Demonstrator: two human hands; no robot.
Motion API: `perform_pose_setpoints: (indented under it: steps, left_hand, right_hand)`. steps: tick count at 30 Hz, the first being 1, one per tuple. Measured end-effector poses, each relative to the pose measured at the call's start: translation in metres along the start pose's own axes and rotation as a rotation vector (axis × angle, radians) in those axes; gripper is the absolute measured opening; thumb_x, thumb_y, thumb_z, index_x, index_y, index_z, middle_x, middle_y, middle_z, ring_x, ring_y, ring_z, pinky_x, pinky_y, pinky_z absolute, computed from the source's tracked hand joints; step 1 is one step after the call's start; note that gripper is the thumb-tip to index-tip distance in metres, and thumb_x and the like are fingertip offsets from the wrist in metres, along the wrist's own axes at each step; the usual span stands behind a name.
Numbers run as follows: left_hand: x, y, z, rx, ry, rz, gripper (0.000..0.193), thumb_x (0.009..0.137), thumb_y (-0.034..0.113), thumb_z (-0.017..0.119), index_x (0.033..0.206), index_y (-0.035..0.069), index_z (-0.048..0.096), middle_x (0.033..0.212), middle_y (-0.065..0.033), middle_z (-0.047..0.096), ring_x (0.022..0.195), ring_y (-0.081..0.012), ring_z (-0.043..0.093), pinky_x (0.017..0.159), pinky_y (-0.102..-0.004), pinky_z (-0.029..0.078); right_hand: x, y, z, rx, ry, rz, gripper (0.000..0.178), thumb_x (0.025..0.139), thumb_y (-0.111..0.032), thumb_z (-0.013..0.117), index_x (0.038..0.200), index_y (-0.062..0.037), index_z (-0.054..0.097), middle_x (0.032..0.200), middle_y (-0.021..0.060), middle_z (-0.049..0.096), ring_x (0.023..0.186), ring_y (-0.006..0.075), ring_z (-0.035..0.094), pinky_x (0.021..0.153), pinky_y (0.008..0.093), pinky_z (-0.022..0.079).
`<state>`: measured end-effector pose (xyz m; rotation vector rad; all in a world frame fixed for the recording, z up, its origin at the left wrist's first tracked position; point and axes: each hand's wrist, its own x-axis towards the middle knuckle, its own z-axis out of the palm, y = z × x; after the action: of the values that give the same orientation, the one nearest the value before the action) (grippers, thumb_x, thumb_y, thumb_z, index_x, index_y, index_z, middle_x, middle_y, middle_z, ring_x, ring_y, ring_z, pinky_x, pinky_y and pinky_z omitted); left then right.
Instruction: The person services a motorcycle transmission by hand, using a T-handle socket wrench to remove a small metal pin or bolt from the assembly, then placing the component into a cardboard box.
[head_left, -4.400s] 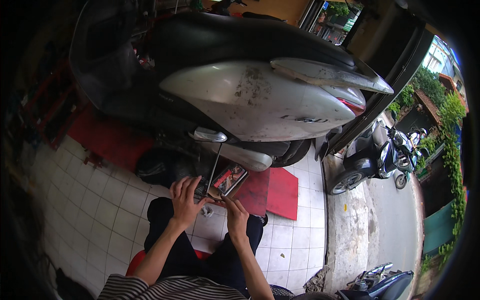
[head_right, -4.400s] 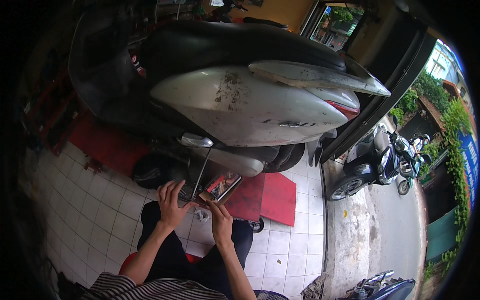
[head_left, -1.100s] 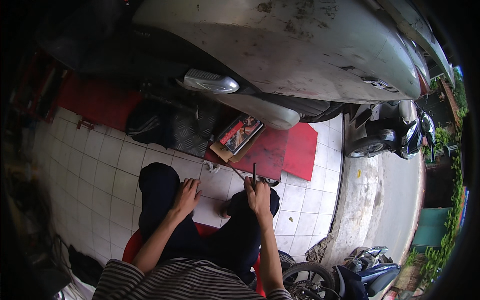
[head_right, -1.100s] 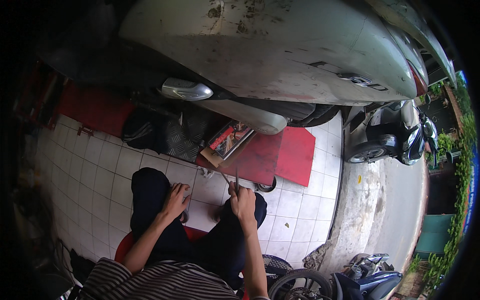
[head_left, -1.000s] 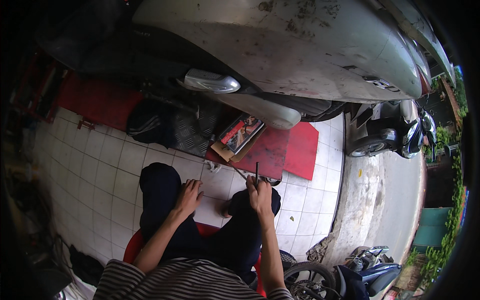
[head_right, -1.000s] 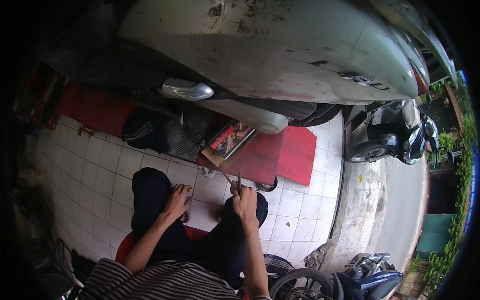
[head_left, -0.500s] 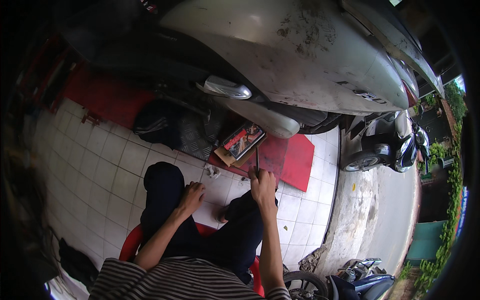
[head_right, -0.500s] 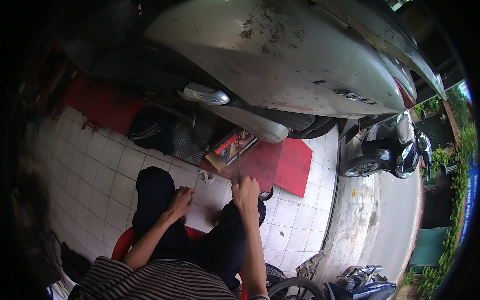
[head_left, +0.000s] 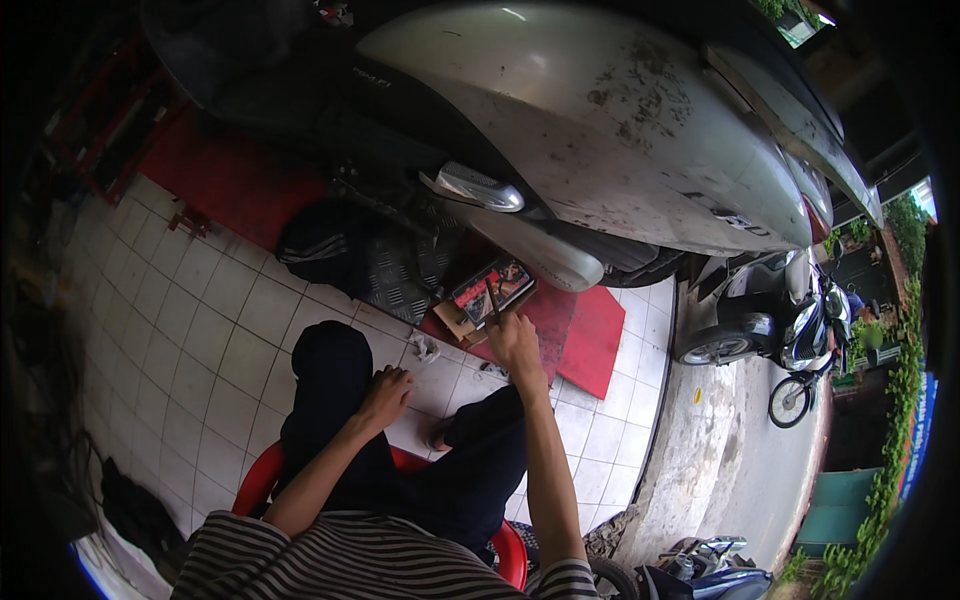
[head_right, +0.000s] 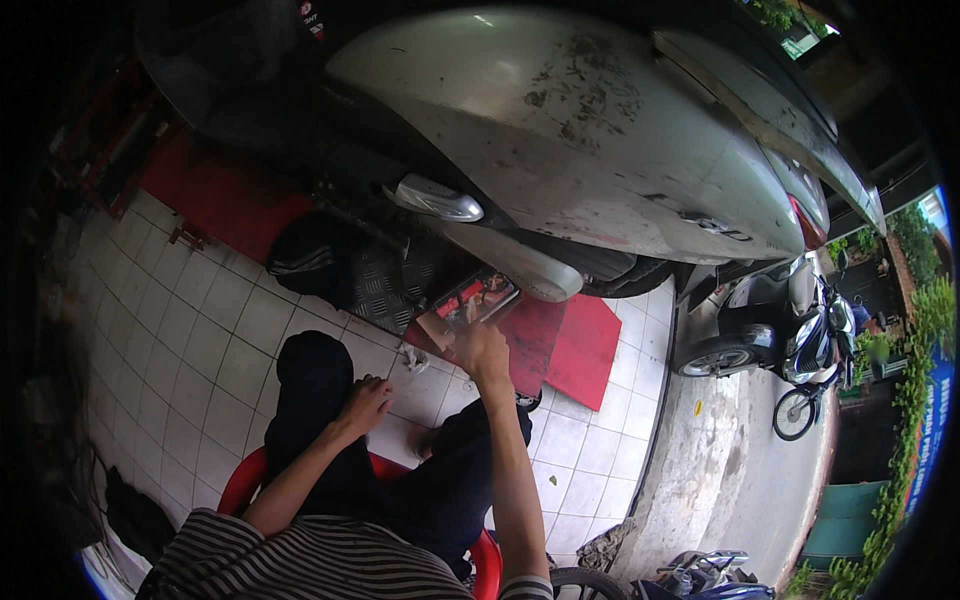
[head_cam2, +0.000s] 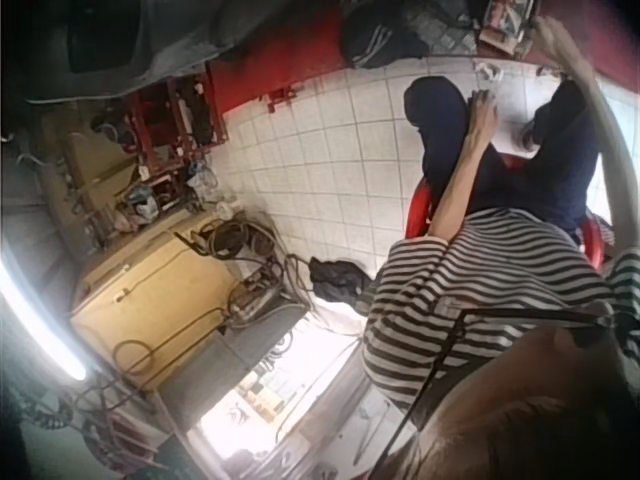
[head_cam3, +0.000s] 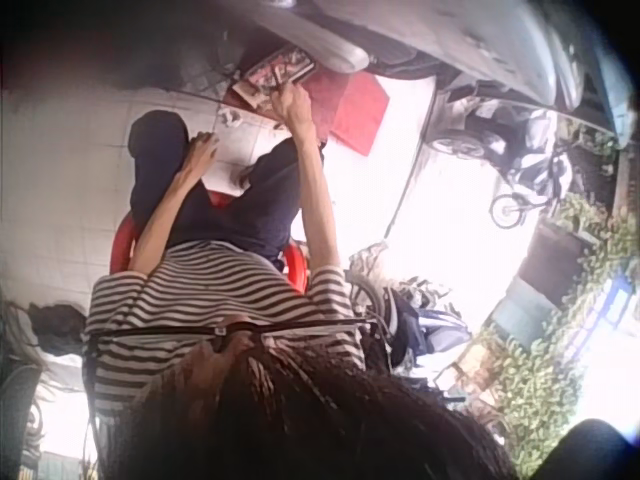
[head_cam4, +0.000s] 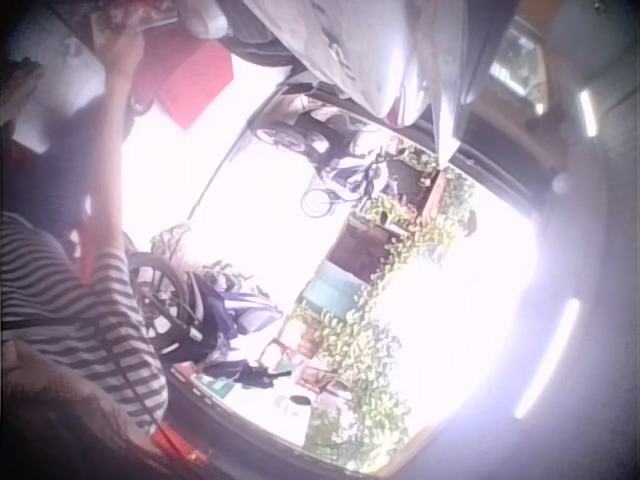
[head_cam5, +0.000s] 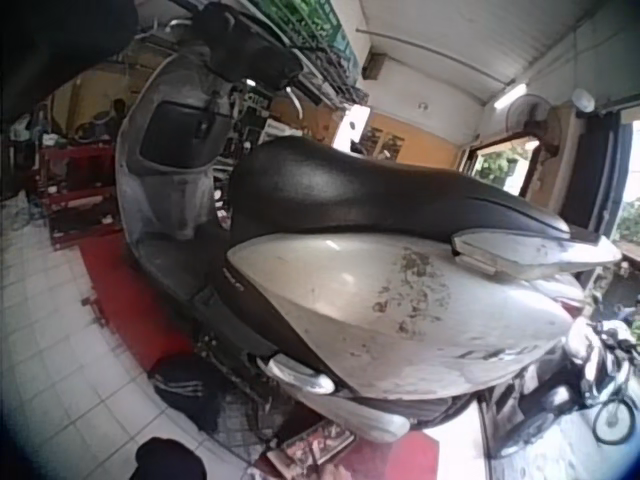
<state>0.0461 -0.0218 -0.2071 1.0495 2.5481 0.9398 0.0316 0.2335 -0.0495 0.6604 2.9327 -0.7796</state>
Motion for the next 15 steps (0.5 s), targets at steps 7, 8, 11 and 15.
perform_pose_setpoints:
  steps: [7, 8, 11, 15]
  left_hand:
    - [0.001, -0.004, 0.006, -0.005, -0.029, 0.020, 0.023, 0.083, 0.009, 0.068, 0.101, 0.005, 0.055, 0.101, -0.0109, 0.062, 0.099, -0.0320, 0.057, 0.086, -0.0451, 0.044]
    - [0.001, -0.005, 0.006, -0.006, -0.029, 0.018, 0.023, 0.083, 0.009, 0.068, 0.101, 0.005, 0.055, 0.101, -0.0108, 0.062, 0.099, -0.0320, 0.057, 0.086, -0.0452, 0.044]
    - [0.002, -0.003, 0.005, -0.009, -0.036, 0.025, 0.024, 0.082, 0.009, 0.068, 0.101, 0.006, 0.055, 0.101, -0.0107, 0.062, 0.099, -0.0324, 0.057, 0.086, -0.0453, 0.044]
    - [0.003, -0.001, 0.004, 0.005, -0.051, 0.008, 0.025, 0.081, 0.009, 0.069, 0.101, 0.006, 0.054, 0.102, -0.0109, 0.062, 0.099, -0.0329, 0.057, 0.086, -0.0454, 0.044]
  right_hand:
    - [0.006, -0.007, -0.013, 0.032, 0.121, -0.096, 0.026, 0.086, -0.023, 0.055, 0.087, 0.0030, 0.062, 0.087, 0.0308, 0.063, 0.084, 0.0515, 0.058, 0.074, 0.0608, 0.046]
    - [0.012, -0.006, -0.006, 0.041, 0.139, -0.110, 0.026, 0.085, -0.022, 0.056, 0.086, 0.0030, 0.061, 0.086, 0.0305, 0.063, 0.083, 0.0513, 0.058, 0.074, 0.0604, 0.046]
    - [0.028, 0.012, 0.030, 0.061, 0.152, -0.070, 0.027, 0.084, -0.023, 0.058, 0.083, 0.0034, 0.061, 0.083, 0.0300, 0.063, 0.082, 0.0508, 0.058, 0.073, 0.0595, 0.046]
    - [0.043, 0.041, 0.056, -0.022, 0.098, -0.189, 0.032, 0.086, -0.026, 0.058, 0.084, 0.0046, 0.064, 0.090, 0.0322, 0.063, 0.091, 0.0505, 0.059, 0.079, 0.0575, 0.047]
